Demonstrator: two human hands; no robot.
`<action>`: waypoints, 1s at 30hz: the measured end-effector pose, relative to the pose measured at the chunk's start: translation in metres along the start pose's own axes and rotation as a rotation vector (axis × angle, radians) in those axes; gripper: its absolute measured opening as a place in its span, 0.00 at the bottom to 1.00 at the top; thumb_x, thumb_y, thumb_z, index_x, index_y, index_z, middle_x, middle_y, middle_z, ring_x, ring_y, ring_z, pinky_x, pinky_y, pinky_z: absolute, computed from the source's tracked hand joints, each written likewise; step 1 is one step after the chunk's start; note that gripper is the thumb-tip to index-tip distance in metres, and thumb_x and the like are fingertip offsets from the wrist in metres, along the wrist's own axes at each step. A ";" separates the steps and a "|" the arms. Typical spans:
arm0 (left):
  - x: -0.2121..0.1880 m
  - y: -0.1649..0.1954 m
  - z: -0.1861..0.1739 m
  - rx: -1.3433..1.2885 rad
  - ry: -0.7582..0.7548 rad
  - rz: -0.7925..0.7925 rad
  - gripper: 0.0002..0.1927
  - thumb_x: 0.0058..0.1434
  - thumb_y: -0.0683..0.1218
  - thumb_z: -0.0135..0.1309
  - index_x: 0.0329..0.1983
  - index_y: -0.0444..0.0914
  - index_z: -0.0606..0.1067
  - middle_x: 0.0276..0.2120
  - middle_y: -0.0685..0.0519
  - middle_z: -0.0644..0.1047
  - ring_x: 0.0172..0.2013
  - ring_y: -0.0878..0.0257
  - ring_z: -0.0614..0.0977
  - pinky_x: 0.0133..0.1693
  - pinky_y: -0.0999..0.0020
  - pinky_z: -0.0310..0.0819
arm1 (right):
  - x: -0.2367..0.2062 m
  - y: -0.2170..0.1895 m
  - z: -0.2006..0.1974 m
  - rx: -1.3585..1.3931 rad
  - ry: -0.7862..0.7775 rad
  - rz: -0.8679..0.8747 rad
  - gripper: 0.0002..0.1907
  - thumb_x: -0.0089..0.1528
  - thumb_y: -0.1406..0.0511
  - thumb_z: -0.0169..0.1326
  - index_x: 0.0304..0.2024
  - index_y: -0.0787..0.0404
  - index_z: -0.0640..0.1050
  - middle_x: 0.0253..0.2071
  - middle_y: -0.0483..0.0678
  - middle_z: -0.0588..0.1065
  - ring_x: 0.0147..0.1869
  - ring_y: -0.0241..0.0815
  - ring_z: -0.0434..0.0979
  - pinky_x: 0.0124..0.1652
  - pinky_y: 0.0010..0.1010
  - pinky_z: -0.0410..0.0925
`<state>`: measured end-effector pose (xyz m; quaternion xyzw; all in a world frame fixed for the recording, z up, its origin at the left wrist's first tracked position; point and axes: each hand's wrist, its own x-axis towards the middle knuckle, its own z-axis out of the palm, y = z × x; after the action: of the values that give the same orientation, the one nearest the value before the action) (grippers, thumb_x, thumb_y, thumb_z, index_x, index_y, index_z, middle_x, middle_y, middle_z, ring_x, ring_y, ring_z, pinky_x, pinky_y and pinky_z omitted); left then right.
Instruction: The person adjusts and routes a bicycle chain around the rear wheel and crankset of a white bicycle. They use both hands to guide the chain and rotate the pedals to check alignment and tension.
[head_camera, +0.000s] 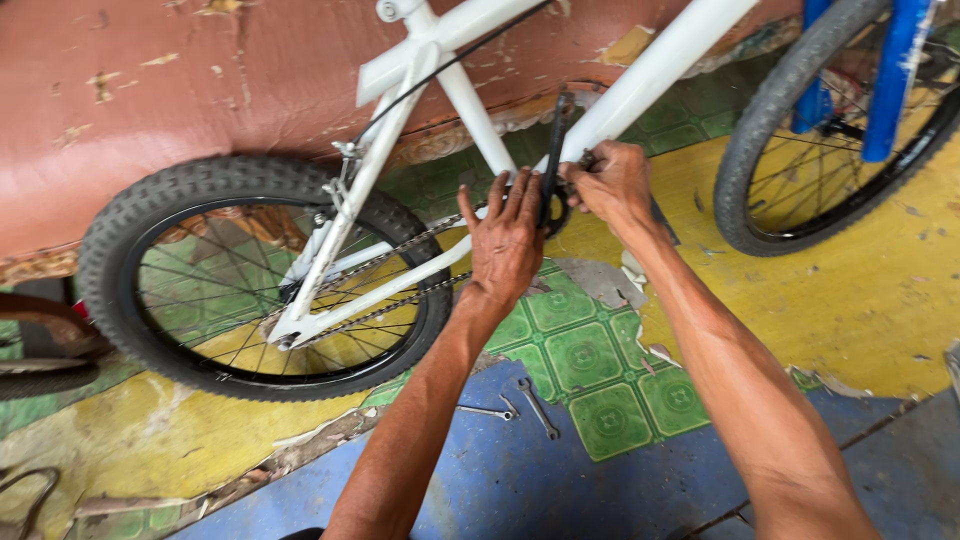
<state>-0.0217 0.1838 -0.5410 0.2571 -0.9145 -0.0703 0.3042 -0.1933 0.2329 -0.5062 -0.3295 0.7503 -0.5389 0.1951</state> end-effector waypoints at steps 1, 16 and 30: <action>0.000 0.000 0.000 -0.001 0.003 -0.001 0.37 0.57 0.44 0.62 0.70 0.36 0.65 0.69 0.49 0.67 0.69 0.48 0.66 0.66 0.22 0.39 | 0.001 0.001 0.001 0.005 0.000 0.001 0.07 0.60 0.71 0.64 0.38 0.70 0.82 0.26 0.50 0.80 0.23 0.34 0.79 0.19 0.25 0.70; -0.002 -0.002 0.003 0.008 0.036 -0.004 0.33 0.60 0.42 0.57 0.70 0.37 0.65 0.69 0.49 0.68 0.69 0.48 0.66 0.67 0.22 0.39 | -0.001 -0.002 -0.001 -0.016 -0.007 0.008 0.09 0.60 0.70 0.64 0.39 0.72 0.80 0.27 0.52 0.80 0.24 0.35 0.81 0.19 0.24 0.71; -0.003 -0.003 0.004 -0.021 0.022 -0.013 0.35 0.60 0.43 0.58 0.71 0.39 0.64 0.69 0.49 0.66 0.70 0.48 0.65 0.67 0.21 0.39 | -0.004 -0.005 -0.001 -0.011 -0.016 -0.001 0.10 0.61 0.70 0.64 0.39 0.73 0.80 0.27 0.53 0.80 0.23 0.35 0.80 0.19 0.23 0.69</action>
<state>-0.0208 0.1825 -0.5465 0.2606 -0.9087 -0.0789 0.3164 -0.1902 0.2352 -0.5011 -0.3352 0.7515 -0.5322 0.1992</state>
